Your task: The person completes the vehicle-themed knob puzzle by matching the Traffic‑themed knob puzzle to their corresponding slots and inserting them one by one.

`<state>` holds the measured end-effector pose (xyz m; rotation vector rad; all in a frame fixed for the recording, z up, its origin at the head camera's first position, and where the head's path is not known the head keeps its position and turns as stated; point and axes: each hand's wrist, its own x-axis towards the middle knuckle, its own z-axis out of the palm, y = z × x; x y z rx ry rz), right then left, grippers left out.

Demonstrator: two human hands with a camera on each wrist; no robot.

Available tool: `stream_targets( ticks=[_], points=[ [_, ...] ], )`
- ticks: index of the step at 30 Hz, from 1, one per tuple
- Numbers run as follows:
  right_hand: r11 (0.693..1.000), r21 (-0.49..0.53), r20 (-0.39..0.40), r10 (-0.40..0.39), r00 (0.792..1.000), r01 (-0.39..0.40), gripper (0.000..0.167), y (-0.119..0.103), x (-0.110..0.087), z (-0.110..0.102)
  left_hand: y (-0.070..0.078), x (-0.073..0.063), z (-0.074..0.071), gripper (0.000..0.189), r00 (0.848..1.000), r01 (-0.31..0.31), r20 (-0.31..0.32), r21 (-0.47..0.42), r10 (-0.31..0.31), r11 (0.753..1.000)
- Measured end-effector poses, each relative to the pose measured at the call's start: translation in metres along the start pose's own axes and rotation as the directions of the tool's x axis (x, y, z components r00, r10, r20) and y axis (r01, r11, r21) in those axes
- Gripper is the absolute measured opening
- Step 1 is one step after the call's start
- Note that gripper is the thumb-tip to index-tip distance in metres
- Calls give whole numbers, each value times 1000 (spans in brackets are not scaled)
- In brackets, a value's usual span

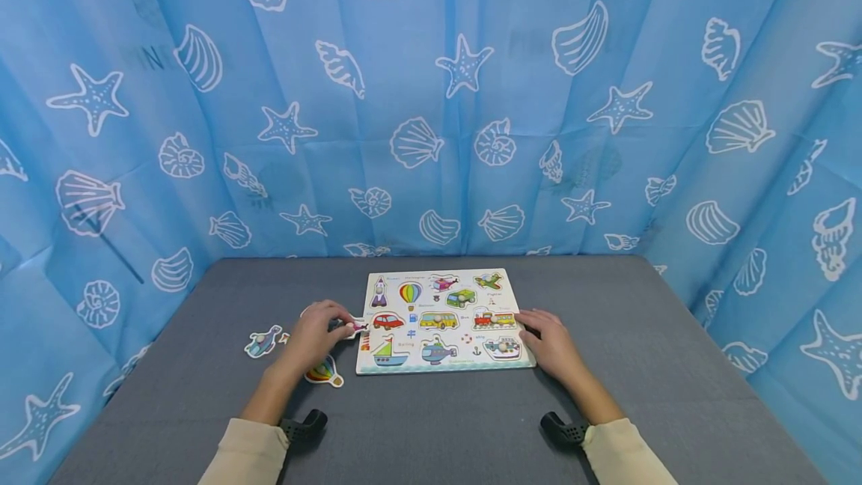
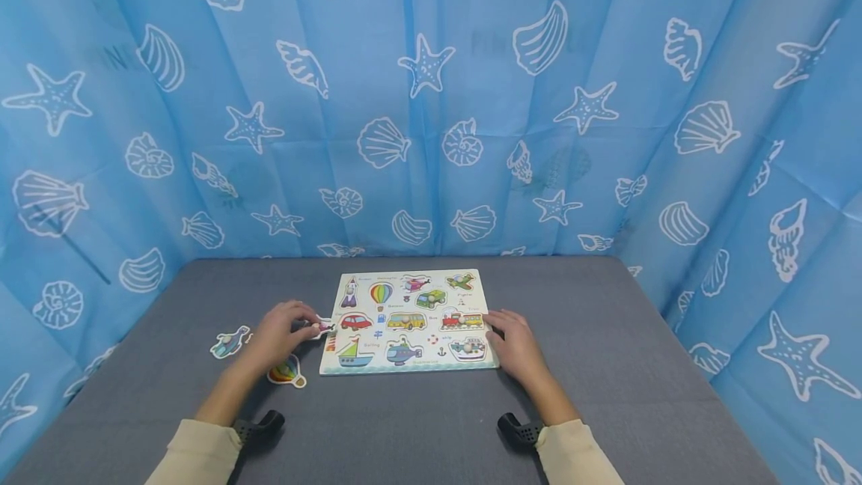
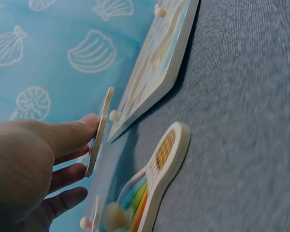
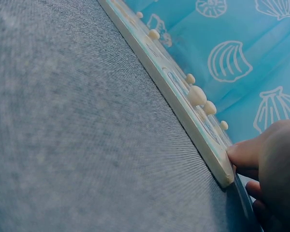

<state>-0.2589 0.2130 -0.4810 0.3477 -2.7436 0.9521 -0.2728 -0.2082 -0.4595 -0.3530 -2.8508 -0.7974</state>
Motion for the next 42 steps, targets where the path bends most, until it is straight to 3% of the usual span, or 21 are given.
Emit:
stream_targets(
  ticks=[10, 17, 29, 42],
  points=[
    [999, 7, -37, -32, 999, 33, 33, -2, -2, 0, 14, 7, 9, 6, 999, -42, -3, -40, 42, 998],
    [1000, 7, 7, 3, 1000, -3, 34, 0, -1, -2, 24, 17, 20, 5, 996, -82, -38, -61, 80, 995],
    [1000, 8, 10, 14, 1000, -14, 34, -1, -1, -2, 33, 40, 40, 7, 991, -56, -125, -46, 50, 997],
    [1000, 15, 7, 9, 1000, -9, 34, 2, -1, -2, 50, 59, 48, 8, 980, -102, -182, -124, 78, 987]
  ],
)
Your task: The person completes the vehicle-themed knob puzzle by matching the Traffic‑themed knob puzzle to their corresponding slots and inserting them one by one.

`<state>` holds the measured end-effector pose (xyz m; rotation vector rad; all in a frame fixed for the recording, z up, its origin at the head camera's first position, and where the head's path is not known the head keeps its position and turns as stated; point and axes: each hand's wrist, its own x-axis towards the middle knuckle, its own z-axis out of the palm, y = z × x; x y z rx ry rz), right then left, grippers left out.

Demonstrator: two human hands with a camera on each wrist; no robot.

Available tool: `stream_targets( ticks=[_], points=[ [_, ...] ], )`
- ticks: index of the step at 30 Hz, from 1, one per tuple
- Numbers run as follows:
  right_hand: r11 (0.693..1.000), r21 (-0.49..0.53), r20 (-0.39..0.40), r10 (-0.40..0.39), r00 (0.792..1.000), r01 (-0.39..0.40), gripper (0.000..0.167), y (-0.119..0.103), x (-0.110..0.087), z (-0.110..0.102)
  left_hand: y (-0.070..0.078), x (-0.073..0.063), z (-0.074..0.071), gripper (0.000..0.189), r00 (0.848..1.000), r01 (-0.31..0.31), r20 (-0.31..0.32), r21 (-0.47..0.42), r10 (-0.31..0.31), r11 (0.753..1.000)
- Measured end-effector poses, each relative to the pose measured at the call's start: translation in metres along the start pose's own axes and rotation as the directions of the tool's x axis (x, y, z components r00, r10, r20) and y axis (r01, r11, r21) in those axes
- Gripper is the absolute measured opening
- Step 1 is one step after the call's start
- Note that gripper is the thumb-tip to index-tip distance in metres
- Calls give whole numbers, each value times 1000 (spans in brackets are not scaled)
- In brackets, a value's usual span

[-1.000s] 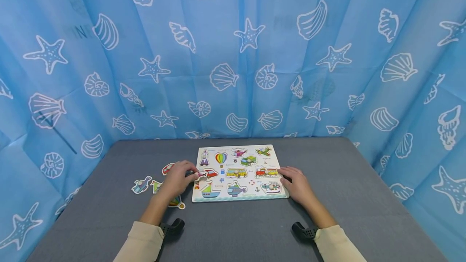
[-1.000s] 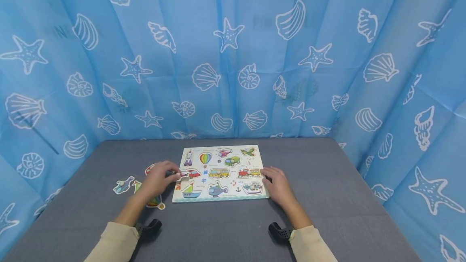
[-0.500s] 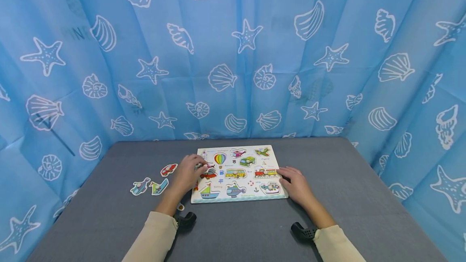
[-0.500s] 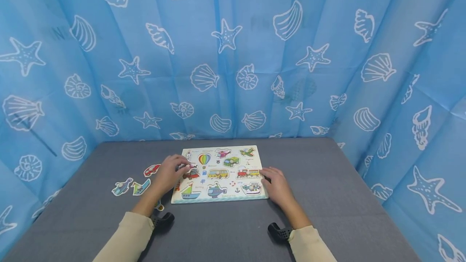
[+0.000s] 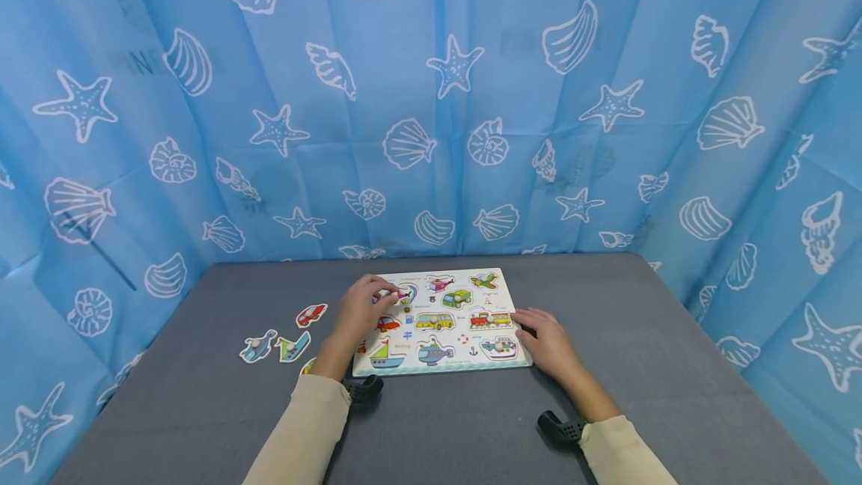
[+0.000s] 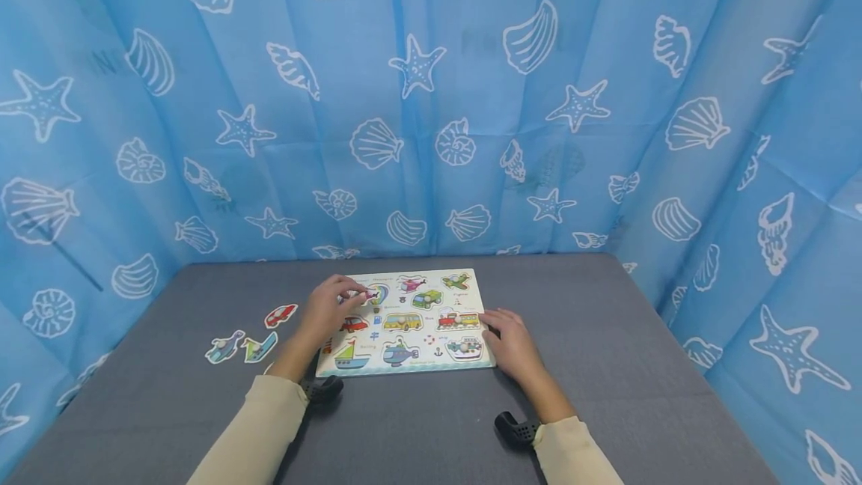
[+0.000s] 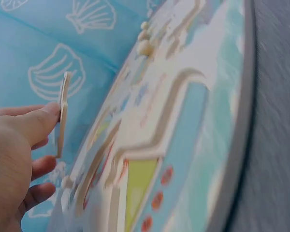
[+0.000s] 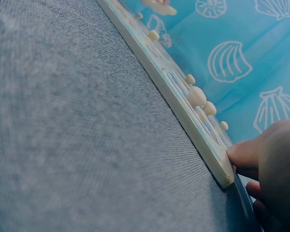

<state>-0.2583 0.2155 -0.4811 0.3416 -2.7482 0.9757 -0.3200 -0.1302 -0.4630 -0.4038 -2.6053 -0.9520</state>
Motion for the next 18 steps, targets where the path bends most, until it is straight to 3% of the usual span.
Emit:
stream_targets(
  ticks=[9, 18],
  points=[
    [998, -3, -54, -66, 996, 66, 32, 3, 2, 2, 6, 12, 13, 11, 997, 72, 23, -24, -71, 997],
    [1000, -2, -16, -26, 1000, 26, 33, 4, 2, 2, 13, 19, 24, 10, 995, 88, 45, -75, -85, 993]
  ],
)
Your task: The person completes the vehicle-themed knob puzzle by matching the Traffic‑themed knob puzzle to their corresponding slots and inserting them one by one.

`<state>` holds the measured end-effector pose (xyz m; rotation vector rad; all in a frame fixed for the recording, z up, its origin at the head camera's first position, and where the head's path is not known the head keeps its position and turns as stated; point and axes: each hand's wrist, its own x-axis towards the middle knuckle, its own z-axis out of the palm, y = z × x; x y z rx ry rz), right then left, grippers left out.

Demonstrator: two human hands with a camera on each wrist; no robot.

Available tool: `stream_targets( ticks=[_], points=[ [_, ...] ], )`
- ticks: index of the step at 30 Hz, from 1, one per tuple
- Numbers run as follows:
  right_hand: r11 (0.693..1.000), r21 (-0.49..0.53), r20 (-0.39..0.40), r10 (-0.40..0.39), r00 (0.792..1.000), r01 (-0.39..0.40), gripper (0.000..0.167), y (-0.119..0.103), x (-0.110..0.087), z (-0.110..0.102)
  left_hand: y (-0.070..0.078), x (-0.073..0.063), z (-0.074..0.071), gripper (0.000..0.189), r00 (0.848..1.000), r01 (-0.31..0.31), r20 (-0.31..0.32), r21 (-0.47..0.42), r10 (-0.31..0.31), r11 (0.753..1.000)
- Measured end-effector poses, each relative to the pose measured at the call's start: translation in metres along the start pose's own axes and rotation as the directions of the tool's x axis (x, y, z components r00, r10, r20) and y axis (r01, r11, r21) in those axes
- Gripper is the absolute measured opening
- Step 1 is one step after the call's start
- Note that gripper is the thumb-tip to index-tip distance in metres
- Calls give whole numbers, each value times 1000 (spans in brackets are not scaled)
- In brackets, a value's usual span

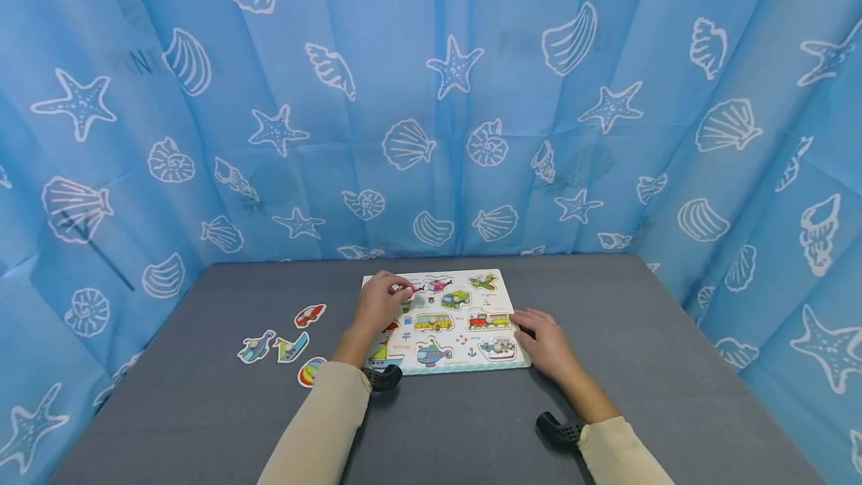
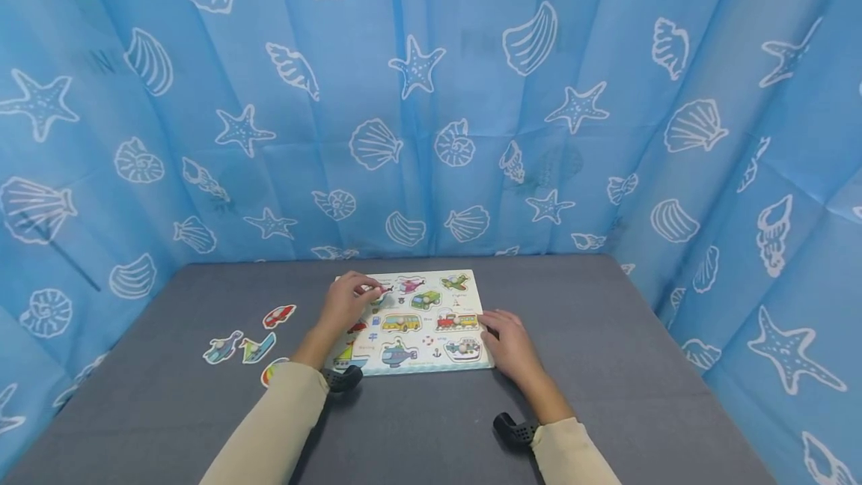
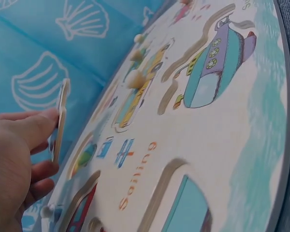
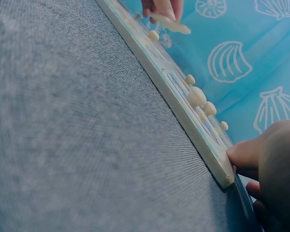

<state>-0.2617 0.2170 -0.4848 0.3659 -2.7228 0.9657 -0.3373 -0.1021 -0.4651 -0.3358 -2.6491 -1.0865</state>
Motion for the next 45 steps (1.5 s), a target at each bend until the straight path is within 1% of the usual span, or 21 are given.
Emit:
stream_targets(
  ticks=[5, 7, 10, 15, 18, 22, 25, 32, 36, 40, 45],
  points=[
    [1000, 0, -7, 9, 1000, -9, 34, 0, 1, 0, 5, 2, 5, 11, 1000, -3, 25, 1, 3, 1000],
    [1000, -5, -9, 4, 1000, -4, 33, 0, 1, 0, 6, 3, 8, 11, 1000, -9, 27, 22, 9, 1000],
    [1000, -13, -4, 3, 1000, -3, 33, 0, 1, 1, 7, 4, 12, 11, 1000, -3, 22, 58, 1, 998],
    [1000, -6, 8, 21, 1000, -21, 34, -1, 1, 1, 9, 6, 19, 10, 1000, 25, 7, 111, -26, 994],
    [1000, -1, -1, 25, 1000, -25, 34, -1, 1, 1, 11, 9, 24, 9, 1000, 2, 13, 142, -3, 990],
    [1000, -4, -5, 15, 1000, -15, 34, -1, 1, -1, 15, 16, 30, 9, 998, -49, 52, 212, 39, 976],
    [1000, -5, 8, 16, 1000, -16, 35, -1, 1, -1, 18, 19, 33, 10, 997, -54, 72, 246, 37, 968],
    [1000, 12, 18, 21, 1000, -21, 35, 0, 2, 1, 18, 23, 39, 10, 999, -29, 46, 232, 19, 972],
    [1000, 11, 13, 15, 1000, -15, 35, 0, 2, 2, 19, 24, 39, 11, 999, -14, 50, 211, 4, 977],
    [1000, 12, 11, 12, 1000, -12, 35, 0, 2, 2, 20, 24, 36, 16, 995, -11, 99, 214, -11, 977],
    [1000, 12, 11, 14, 1000, -14, 35, 0, 1, 2, 23, 23, 31, 24, 985, -22, 170, 216, -15, 976]
  ],
)
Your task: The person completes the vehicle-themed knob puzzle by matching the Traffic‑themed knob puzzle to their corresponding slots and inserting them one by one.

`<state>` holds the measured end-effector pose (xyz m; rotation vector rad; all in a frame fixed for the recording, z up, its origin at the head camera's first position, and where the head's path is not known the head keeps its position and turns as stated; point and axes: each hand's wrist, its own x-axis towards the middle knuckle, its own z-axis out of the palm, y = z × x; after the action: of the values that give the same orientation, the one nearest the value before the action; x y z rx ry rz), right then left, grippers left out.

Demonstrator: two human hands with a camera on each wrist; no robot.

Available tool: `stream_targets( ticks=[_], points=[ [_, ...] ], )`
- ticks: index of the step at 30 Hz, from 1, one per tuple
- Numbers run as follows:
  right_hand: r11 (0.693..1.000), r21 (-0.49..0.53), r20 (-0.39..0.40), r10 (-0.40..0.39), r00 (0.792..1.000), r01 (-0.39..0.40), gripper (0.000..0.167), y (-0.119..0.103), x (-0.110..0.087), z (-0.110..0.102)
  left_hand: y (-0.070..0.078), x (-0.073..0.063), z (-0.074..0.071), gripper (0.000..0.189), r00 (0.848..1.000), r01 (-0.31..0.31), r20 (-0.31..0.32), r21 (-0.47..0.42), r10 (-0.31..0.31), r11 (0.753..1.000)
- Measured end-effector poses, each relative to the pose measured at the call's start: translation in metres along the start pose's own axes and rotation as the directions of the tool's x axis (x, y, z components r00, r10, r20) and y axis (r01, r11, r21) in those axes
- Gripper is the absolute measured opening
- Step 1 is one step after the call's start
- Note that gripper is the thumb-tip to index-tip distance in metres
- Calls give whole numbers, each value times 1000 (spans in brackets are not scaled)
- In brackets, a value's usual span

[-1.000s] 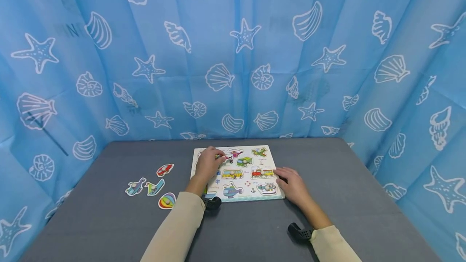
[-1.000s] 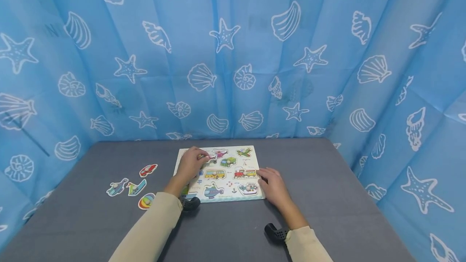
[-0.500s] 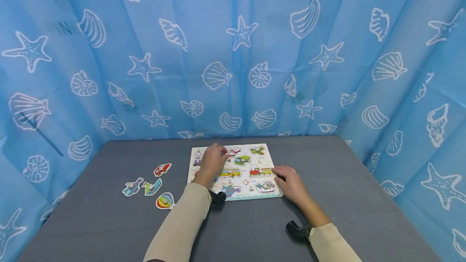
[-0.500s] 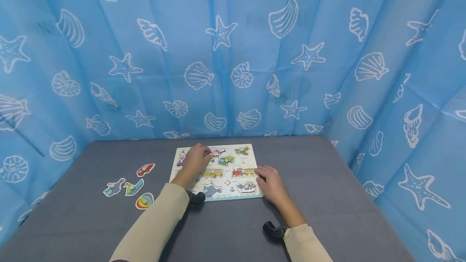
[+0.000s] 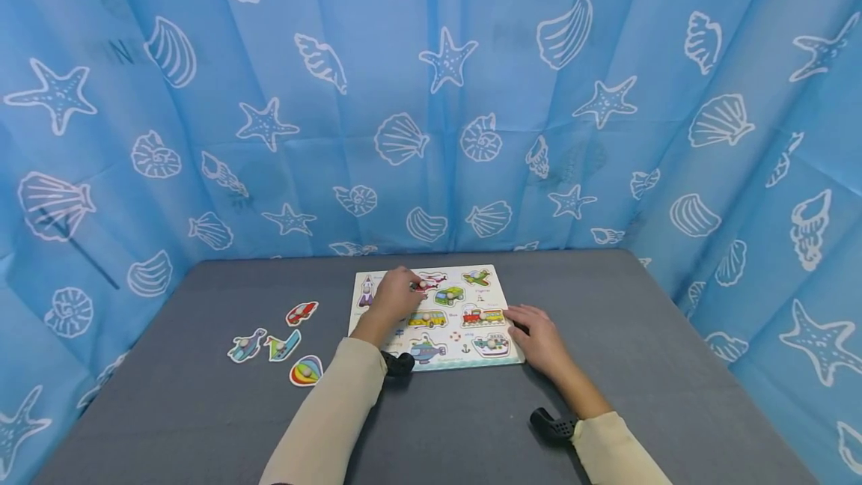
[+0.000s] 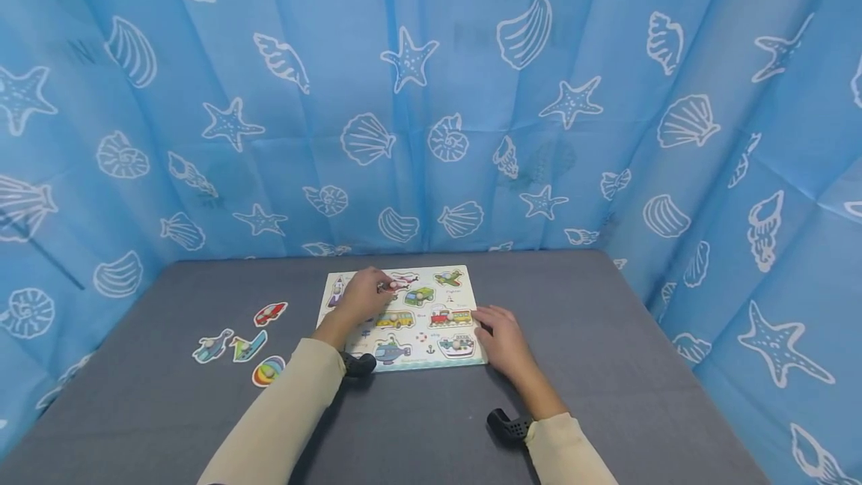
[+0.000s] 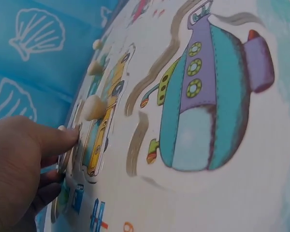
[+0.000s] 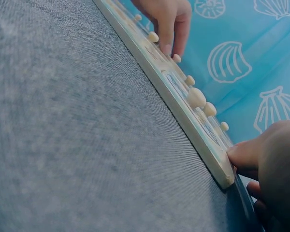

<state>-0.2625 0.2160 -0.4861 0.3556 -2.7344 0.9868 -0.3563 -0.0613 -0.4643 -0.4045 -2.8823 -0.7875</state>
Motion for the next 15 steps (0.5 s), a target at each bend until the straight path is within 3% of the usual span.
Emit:
stream_targets(
  ticks=[7, 15],
  points=[
    [1000, -13, 17, 17, 1000, -17, 35, -1, -1, -2, 0, 2, 6, 22, 1000, 2, -24, -28, -3, 1000],
    [1000, -3, 0, 5, 1000, -5, 35, -1, -1, -1, 6, 5, 10, 22, 996, 1, -84, 110, 8, 994]
  ],
)
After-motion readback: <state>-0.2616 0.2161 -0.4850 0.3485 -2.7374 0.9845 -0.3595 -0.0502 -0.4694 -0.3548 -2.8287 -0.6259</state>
